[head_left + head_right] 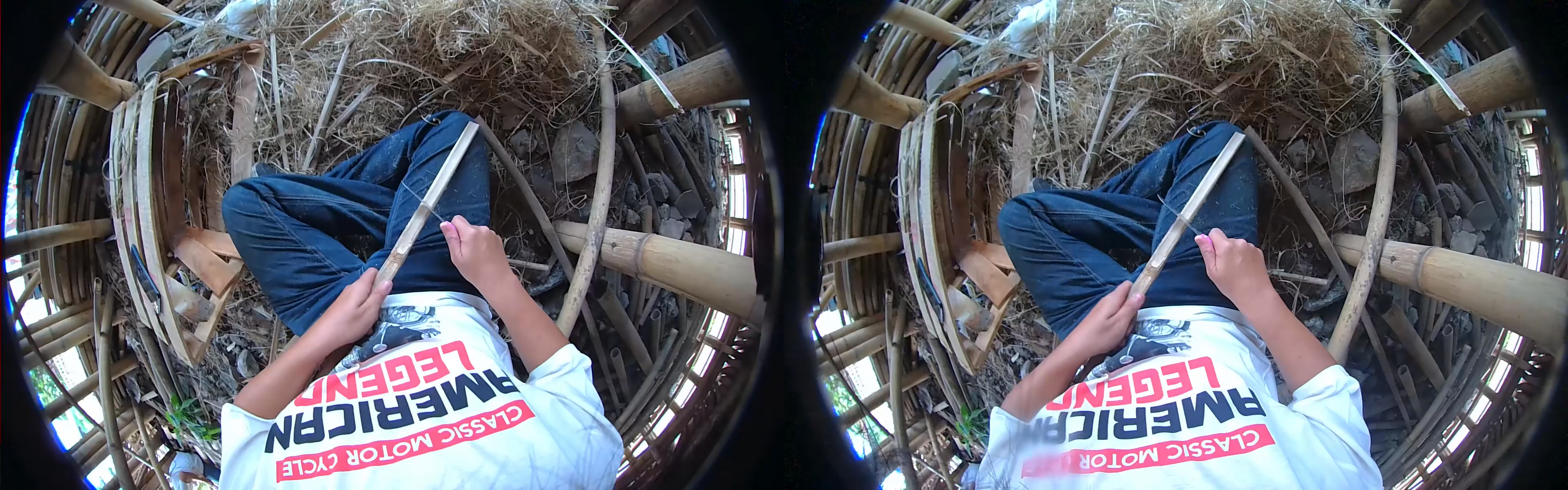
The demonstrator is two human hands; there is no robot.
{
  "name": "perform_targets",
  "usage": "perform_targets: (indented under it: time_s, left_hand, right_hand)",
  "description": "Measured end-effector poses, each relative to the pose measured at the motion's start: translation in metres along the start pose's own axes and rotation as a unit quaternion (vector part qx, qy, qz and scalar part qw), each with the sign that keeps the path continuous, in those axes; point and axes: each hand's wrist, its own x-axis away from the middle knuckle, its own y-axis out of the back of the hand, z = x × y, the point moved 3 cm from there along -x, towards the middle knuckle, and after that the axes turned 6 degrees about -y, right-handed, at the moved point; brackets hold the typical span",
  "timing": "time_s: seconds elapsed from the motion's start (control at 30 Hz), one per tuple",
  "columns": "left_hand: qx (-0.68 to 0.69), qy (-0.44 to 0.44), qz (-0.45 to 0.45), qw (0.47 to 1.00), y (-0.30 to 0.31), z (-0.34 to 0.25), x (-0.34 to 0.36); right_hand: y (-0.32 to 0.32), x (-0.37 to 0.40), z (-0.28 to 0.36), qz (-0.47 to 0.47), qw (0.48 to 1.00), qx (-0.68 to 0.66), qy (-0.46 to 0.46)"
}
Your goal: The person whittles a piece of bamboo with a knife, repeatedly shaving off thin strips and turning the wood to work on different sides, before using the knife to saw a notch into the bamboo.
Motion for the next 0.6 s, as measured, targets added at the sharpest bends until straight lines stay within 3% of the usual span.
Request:
perform_targets:
  time_s: [0.1, 0.23, 0.53, 0.6]
  left_hand:
    - [-0.005, -0.004, -0.008, 1.0, -0.002, 0.001, 0.002]
    - [-0.111, -0.07, -0.027, 0.991, -0.004, 0.002, -0.002]
    - [-0.034, -0.024, 0.008, 0.999, -0.002, 0.001, -0.001]
    - [-0.087, -0.067, -0.015, 0.994, -0.003, 0.001, -0.005]
  right_hand:
    - [0.004, 0.006, -0.005, 0.012, 1.0, 0.012, 0.004]
    - [-0.003, 0.0, -0.001, 0.015, 0.999, 0.035, 0.0]
    - [-0.003, -0.009, -0.005, 0.029, 0.997, 0.067, 0.024]
    - [-0.005, -0.012, -0.007, 0.038, 0.997, 0.072, 0.012]
